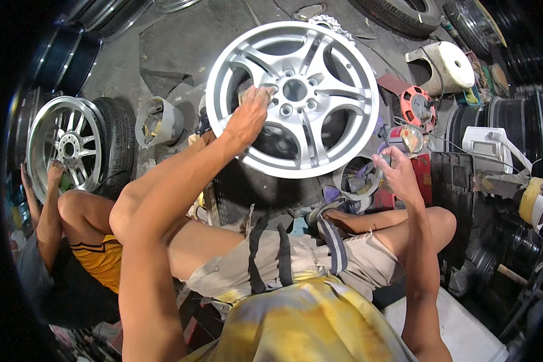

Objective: The person sits on the floor and scrubs a silver car wheel rim with a cloth. They wipe the spokes and the outer rim repeatedly, occasionally dipping the cloth into a container. Another person is visible in the background working on a tire.

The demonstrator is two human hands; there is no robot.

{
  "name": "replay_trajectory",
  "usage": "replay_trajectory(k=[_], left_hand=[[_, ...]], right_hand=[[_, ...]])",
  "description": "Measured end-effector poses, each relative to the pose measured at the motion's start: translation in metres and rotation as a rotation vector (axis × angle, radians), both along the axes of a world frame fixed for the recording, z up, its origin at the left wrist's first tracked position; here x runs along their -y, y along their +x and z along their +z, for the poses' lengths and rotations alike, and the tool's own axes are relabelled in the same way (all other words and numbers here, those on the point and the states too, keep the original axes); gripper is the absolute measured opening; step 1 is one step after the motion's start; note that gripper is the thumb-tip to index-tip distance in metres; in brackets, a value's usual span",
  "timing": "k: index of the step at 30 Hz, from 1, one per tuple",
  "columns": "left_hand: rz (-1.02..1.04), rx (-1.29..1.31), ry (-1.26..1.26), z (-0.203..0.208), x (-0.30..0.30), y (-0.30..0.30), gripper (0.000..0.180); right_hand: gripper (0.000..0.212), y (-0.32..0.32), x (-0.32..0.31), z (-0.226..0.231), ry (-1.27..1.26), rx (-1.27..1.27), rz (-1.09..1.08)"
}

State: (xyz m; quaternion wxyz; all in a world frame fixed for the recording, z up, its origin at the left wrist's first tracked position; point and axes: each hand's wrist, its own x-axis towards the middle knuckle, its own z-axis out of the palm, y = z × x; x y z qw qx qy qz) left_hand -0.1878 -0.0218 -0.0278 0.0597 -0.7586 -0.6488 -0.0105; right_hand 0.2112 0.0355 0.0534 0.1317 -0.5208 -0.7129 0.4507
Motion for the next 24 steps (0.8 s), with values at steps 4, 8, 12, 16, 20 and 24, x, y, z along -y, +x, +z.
replay_trajectory(k=[4,8,12,16,20,24], left_hand=[[-0.015,0.267,-0.296,0.037,0.04,-0.023,0.034],[0.379,0.554,-0.275,0.056,0.032,-0.079,0.029],[0.413,0.754,-0.326,0.025,0.003,-0.076,0.041],[0.558,0.581,-0.277,-0.012,0.0,-0.034,0.068],[0.595,0.629,-0.207,-0.022,0.005,-0.027,0.074],[0.638,0.729,-0.22,-0.02,0.021,0.003,0.067]], right_hand=[[0.023,0.006,0.0,-0.012,-0.006,0.124,-0.004],[0.02,0.007,0.002,-0.028,-0.143,0.017,-0.049],[0.024,-0.009,0.008,-0.04,-0.51,-0.118,-0.189],[0.028,-0.036,0.015,-0.048,-0.613,-0.268,-0.299],[0.031,-0.053,0.014,-0.057,-0.498,-0.289,-0.353],[0.041,-0.047,-0.012,-0.058,-0.381,-0.233,-0.435]])
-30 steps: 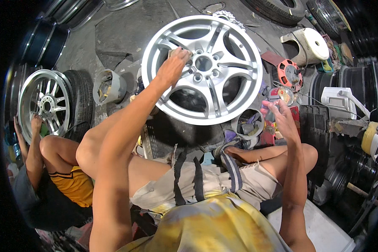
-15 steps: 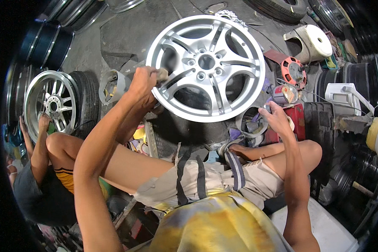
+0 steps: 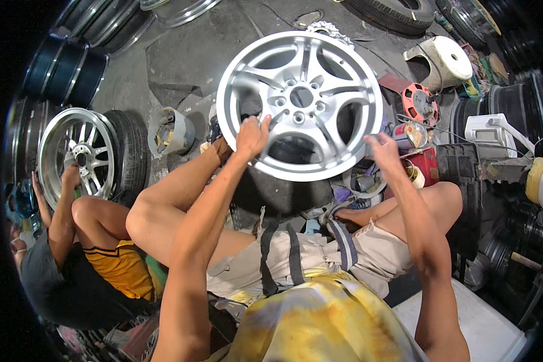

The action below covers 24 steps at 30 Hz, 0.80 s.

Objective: The person sits on the floor and scrubs a silver car wheel rim with a cloth. They wipe the spokes and the outer rim repeatedly, occasionally dipping the cloth into a container. Another person is visible in the background working on a tire.

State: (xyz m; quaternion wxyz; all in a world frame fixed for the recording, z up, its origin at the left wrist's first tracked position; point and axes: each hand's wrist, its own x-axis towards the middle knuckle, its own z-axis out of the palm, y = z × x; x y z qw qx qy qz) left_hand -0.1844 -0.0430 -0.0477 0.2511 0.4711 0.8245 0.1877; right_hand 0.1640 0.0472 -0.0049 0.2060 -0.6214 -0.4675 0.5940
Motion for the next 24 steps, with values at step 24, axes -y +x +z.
replay_trajectory(k=[24], left_hand=[[-0.563,-0.578,-0.2,0.035,0.014,0.06,0.067]], right_hand=[[0.028,-0.002,-0.015,0.015,0.808,0.425,0.257]])
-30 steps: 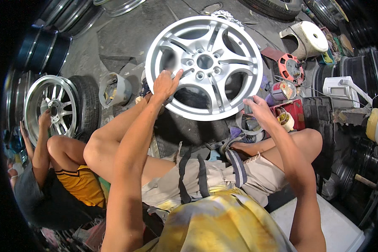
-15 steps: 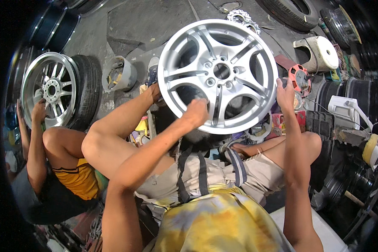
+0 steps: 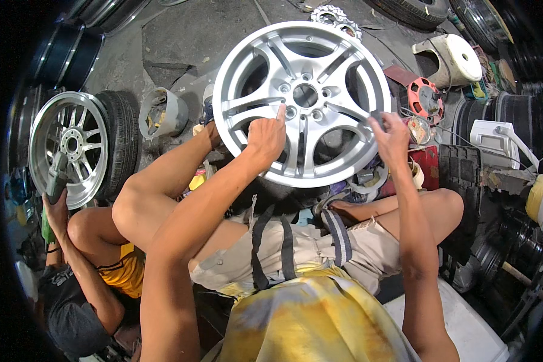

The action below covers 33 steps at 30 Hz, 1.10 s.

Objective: The person sits on the floor and scrubs a silver car wheel rim with a cloth. They wipe the spokes and the outer rim repeatedly, occasionally dipping the cloth into a container. Another person is visible in the background working on a tire.

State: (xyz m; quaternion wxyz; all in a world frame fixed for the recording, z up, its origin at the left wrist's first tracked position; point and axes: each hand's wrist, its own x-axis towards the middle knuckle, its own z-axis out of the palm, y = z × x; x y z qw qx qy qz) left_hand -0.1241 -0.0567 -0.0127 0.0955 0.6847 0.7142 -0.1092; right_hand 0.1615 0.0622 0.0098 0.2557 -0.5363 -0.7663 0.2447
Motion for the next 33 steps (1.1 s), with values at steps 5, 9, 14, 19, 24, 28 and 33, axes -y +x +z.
replay_trajectory(k=[5,9,14,19,24,28,33], left_hand=[[-0.041,-0.011,0.008,0.011,-0.001,-0.004,0.059],[-0.253,0.099,-0.101,0.067,0.011,-0.013,0.033],[-0.387,0.196,-0.414,0.156,0.047,-0.004,0.011],[-0.428,0.241,-0.444,0.194,0.051,0.017,0.011],[-0.539,0.316,-0.42,0.211,0.061,0.022,0.008],[-0.526,0.323,-0.382,0.223,0.061,0.027,0.006],[-0.564,0.405,-0.267,0.238,0.058,0.018,0.015]], right_hand=[[0.019,-0.067,0.038,-0.011,-0.094,-0.058,0.27],[0.016,-0.131,0.049,-0.027,0.041,-0.114,0.318],[0.012,-0.168,0.045,-0.045,0.139,-0.024,0.347],[0.011,-0.177,0.043,-0.048,0.119,-0.034,0.392],[0.012,-0.184,0.045,-0.046,0.105,-0.072,0.37],[0.013,-0.185,0.042,-0.045,0.08,-0.043,0.377],[0.018,-0.165,0.03,-0.036,-0.013,-0.082,0.366]])
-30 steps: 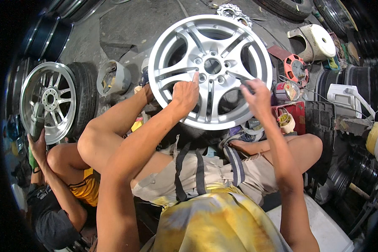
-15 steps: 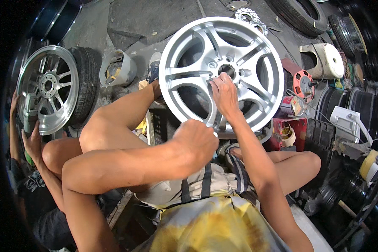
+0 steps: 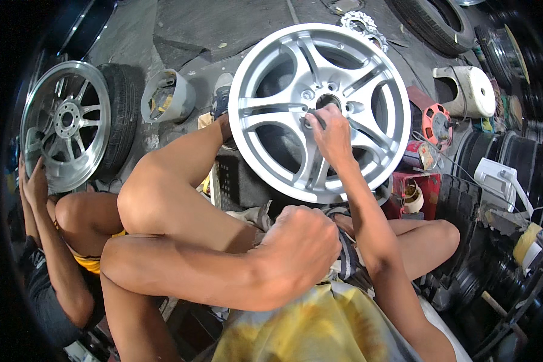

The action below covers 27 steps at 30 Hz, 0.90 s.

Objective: The person sits on the floor and scrubs a silver car wheel rim with a cloth. They wipe the spokes and the outer rim repeatedly, occasionally dipping the cloth into a container. Another person is visible in the background working on a tire.

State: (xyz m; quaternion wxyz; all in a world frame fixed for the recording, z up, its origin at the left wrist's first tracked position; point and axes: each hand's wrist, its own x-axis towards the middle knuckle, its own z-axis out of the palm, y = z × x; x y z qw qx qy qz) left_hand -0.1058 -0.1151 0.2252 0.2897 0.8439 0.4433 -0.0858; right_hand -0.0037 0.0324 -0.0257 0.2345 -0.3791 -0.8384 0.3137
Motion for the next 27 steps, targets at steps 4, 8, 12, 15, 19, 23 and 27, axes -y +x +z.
replay_trajectory(k=[4,8,12,15,19,23,27], left_hand=[[0.048,-0.009,-0.035,-0.002,0.002,0.003,0.01],[-0.051,-0.048,-0.092,-0.01,0.0,0.013,0.032],[0.029,-0.088,-0.081,-0.011,-0.007,0.024,0.013],[0.002,-0.116,-0.067,-0.009,-0.01,0.031,0.019],[-0.029,-0.144,-0.093,-0.006,-0.01,0.039,0.009],[-0.061,-0.137,-0.06,-0.004,-0.011,0.038,0.008],[-0.041,-0.087,-0.018,0.002,-0.015,0.035,0.008]], right_hand=[[0.024,0.022,-0.009,0.004,-0.084,0.03,-0.207],[0.034,0.025,-0.01,-0.004,-0.167,-0.109,-0.105],[0.033,0.017,-0.01,-0.013,-0.152,0.034,-0.236],[0.033,0.013,-0.011,-0.012,-0.142,0.115,-0.254],[0.033,0.009,-0.013,-0.008,-0.087,0.06,-0.259],[0.032,0.008,-0.013,-0.009,-0.149,0.198,-0.277],[0.031,0.009,-0.015,-0.013,-0.061,0.079,-0.251]])
